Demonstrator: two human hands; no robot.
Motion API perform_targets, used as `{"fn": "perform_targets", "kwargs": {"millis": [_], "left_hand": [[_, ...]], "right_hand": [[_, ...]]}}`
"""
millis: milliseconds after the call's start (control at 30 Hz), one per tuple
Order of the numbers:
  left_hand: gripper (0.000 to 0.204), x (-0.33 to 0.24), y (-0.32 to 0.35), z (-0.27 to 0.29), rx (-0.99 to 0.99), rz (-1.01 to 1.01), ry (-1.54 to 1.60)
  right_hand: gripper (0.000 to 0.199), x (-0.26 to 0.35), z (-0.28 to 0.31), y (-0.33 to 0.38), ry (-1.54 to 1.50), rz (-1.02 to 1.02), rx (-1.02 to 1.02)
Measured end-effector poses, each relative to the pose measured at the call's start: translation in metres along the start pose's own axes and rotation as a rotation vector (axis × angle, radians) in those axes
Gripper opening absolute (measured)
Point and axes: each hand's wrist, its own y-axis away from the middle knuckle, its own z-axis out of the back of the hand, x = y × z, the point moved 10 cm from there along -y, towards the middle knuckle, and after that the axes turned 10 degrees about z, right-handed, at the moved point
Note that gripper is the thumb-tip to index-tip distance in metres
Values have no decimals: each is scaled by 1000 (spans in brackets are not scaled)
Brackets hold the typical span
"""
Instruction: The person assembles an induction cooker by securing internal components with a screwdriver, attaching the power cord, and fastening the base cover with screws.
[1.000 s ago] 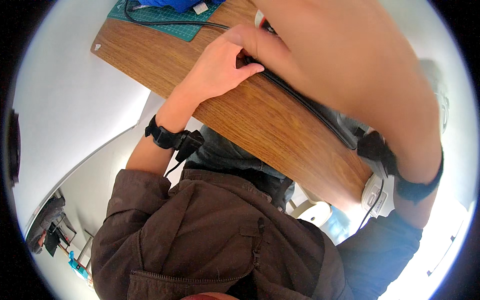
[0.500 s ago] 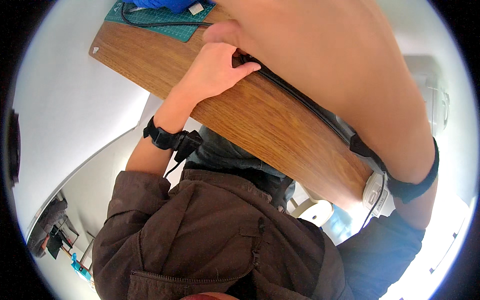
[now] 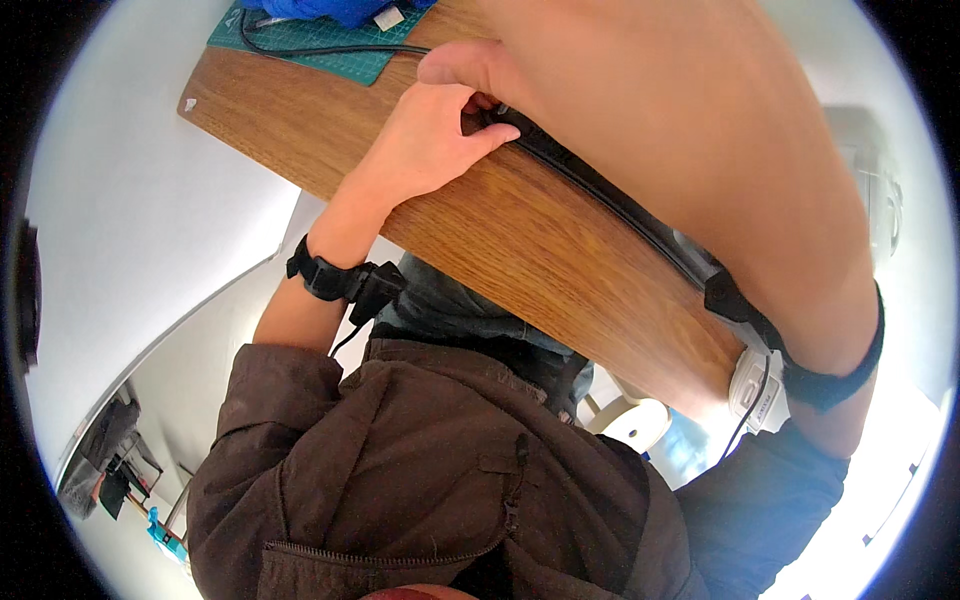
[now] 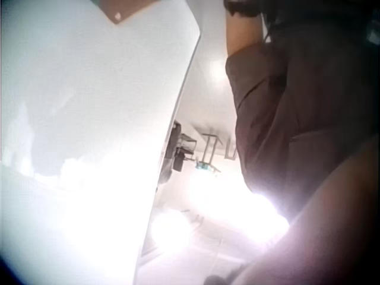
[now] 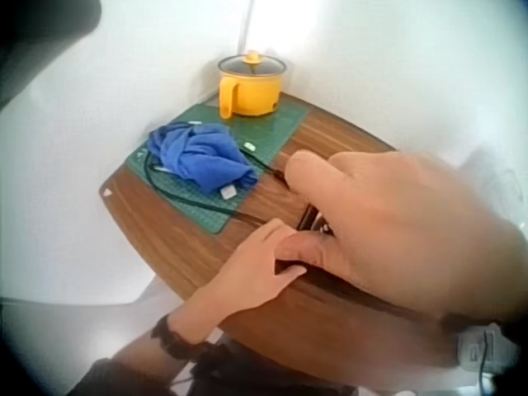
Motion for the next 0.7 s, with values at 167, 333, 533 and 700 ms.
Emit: {"fn": "perform_targets", "kwargs": {"millis": [167, 333, 533, 700], "left_hand": [[37, 1, -1, -1, -2, -30, 59], [36, -1, -1, 0, -15, -40, 44], [37, -1, -1, -1, -11, -2, 55], [37, -2, -3, -2, -7, -59, 87]], "right_hand": [[25, 0, 1, 2, 0, -3, -5], [25, 0, 1, 2, 4, -4, -7], [26, -1, 1, 3, 7, -10, -17], [26, -2, 5, 6, 7, -11, -23]]}}
